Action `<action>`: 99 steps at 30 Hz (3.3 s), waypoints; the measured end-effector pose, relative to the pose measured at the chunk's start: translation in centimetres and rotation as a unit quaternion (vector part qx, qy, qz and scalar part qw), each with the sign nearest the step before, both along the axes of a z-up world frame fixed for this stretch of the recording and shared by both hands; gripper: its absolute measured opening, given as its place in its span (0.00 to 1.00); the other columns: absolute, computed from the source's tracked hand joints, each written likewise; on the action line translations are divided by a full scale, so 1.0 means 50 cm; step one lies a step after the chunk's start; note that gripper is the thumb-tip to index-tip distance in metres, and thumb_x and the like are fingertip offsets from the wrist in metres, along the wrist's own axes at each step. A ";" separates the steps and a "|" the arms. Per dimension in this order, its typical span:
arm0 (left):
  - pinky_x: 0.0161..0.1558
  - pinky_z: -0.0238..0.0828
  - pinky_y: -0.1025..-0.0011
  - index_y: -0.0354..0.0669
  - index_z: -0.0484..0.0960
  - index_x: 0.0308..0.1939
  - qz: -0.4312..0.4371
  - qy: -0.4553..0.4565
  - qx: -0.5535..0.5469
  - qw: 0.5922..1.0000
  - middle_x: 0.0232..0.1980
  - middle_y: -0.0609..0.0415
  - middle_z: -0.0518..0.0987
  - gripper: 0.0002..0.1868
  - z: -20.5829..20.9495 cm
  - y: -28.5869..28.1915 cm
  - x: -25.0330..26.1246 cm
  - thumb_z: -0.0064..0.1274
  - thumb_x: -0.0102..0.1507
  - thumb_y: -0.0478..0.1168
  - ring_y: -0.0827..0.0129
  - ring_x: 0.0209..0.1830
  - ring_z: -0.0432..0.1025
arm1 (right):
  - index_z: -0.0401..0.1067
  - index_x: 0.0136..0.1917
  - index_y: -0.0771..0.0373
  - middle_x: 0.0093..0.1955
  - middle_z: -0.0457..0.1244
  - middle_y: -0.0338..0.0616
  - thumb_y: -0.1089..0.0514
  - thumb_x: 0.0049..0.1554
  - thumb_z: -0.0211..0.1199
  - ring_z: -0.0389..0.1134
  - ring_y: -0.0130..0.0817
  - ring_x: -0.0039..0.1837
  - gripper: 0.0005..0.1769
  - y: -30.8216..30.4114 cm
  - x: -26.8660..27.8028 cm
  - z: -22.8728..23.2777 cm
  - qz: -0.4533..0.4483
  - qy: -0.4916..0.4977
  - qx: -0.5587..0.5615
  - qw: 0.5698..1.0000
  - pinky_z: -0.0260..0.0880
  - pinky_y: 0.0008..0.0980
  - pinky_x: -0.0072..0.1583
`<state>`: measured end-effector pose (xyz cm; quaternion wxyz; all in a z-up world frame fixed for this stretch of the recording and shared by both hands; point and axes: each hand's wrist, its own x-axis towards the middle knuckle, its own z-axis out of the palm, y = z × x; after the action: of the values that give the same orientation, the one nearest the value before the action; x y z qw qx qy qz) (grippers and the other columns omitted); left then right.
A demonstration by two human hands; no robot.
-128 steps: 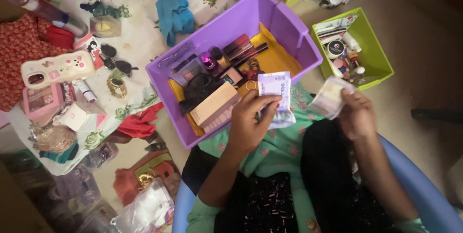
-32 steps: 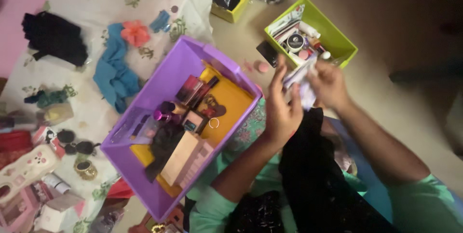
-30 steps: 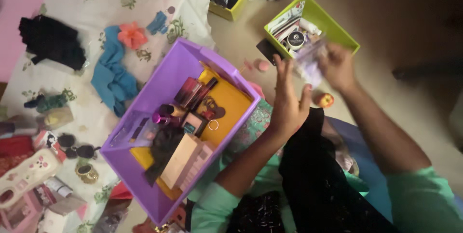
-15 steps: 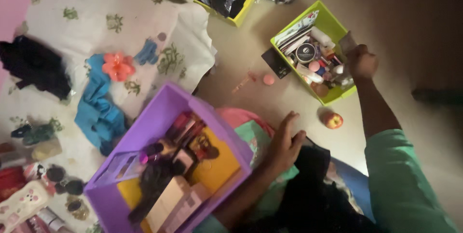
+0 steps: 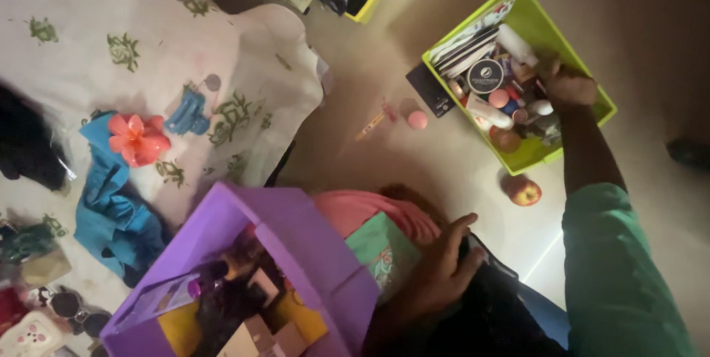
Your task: The person sits on the floor and organizes various items, including currency notes, makeup products, and accessories, into purple and green plastic bins. They wipe a small bottle and a flower-shaped object with a blue cloth before placing them into the purple bin.
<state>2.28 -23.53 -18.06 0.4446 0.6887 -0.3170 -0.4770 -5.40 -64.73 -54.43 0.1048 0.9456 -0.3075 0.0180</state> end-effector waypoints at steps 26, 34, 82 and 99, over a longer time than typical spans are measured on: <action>0.64 0.65 0.57 0.35 0.70 0.70 -0.092 -0.019 0.060 0.994 0.60 0.35 0.77 0.28 0.041 -0.014 0.028 0.49 0.71 0.48 0.47 0.62 0.72 | 0.66 0.62 0.71 0.54 0.66 0.64 0.62 0.55 0.71 0.69 0.63 0.56 0.24 0.042 0.146 -0.061 -0.141 -0.325 0.236 0.905 0.70 0.54 0.57; 0.66 0.68 0.59 0.34 0.71 0.69 -0.078 -0.051 -0.007 0.996 0.63 0.36 0.77 0.25 0.013 -0.009 0.008 0.51 0.72 0.46 0.47 0.64 0.73 | 0.75 0.55 0.71 0.54 0.66 0.62 0.72 0.52 0.67 0.68 0.57 0.54 0.16 -0.015 0.198 -0.054 -0.029 -0.401 0.186 0.897 0.70 0.49 0.56; 0.50 0.74 0.64 0.39 0.77 0.59 0.045 0.009 0.017 0.999 0.53 0.44 0.81 0.15 -0.047 -0.021 0.010 0.50 0.71 0.43 0.56 0.47 0.77 | 0.71 0.58 0.71 0.53 0.66 0.56 0.66 0.64 0.64 0.72 0.47 0.49 0.10 0.113 0.181 0.167 -0.057 -0.458 0.240 0.854 0.72 0.40 0.49; 0.58 0.74 0.59 0.42 0.71 0.64 0.139 -0.225 -0.041 0.964 0.59 0.41 0.79 0.20 -0.235 -0.047 -0.056 0.49 0.68 0.40 0.51 0.57 0.77 | 0.63 0.75 0.66 0.58 0.64 0.55 0.36 0.70 0.35 0.66 0.45 0.59 0.37 0.577 0.079 0.508 0.067 -0.252 0.739 0.622 0.66 0.48 0.60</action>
<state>-0.50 -25.87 -29.81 0.4519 0.7964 -0.3294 -0.2302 -1.43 -35.90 -29.04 -0.7119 0.6813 -0.1678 0.0291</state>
